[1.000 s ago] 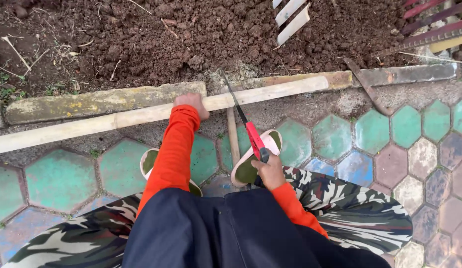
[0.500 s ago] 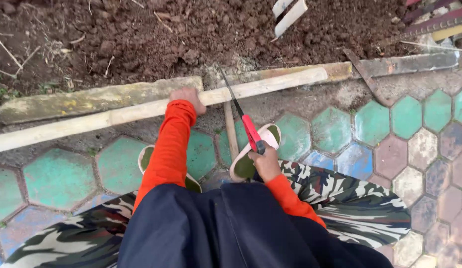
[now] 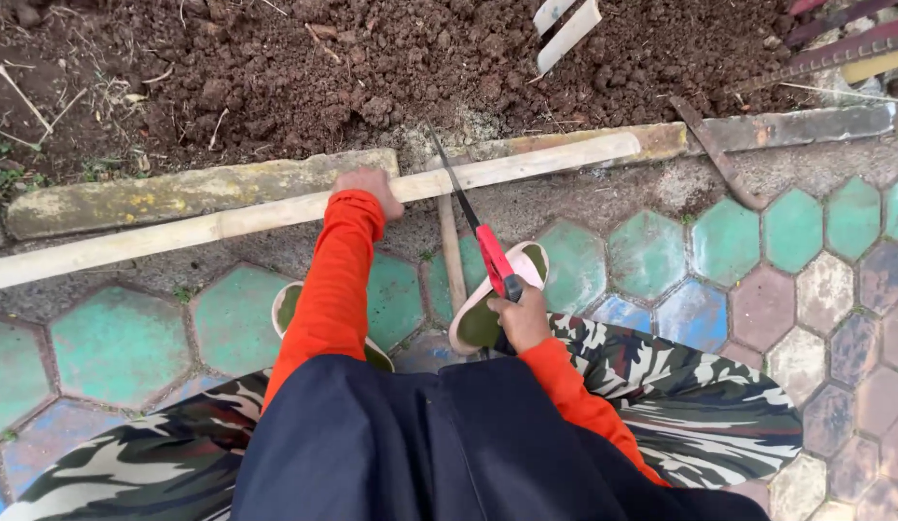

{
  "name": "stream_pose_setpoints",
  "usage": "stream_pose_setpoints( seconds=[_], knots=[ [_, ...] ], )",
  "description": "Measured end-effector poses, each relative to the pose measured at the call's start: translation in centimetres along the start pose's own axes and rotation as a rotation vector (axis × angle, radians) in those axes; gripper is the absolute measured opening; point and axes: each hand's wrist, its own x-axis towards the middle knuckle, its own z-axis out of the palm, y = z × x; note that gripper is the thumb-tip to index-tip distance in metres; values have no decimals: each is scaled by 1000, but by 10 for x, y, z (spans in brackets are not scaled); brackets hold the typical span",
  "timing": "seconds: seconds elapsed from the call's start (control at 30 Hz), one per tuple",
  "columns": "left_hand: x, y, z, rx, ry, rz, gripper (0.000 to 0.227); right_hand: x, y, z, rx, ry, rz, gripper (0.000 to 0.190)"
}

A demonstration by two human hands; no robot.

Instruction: Sawing a long bamboo pole into smaller sections for garden construction.

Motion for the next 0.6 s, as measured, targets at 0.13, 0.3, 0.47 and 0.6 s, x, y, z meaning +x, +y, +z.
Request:
stream_pose_setpoints(
  seconds=[0.13, 0.3, 0.47, 0.6],
  knots=[
    [-9, 4, -3, 26, -65, -35, 41, -17, -32, -9, -45, -7, -70, 27],
    [-25, 10, -11, 57, -93, -76, 40, -23, -54, -22, -35, -43, 54, 33],
    [-21, 8, 1, 56, -31, -44, 37, 52, -8, 22, -200, 31, -186, 24],
    [-21, 6, -1, 63, -64, -42, 41, 67, -26, 24, -179, 7, -313, 25]
  ],
)
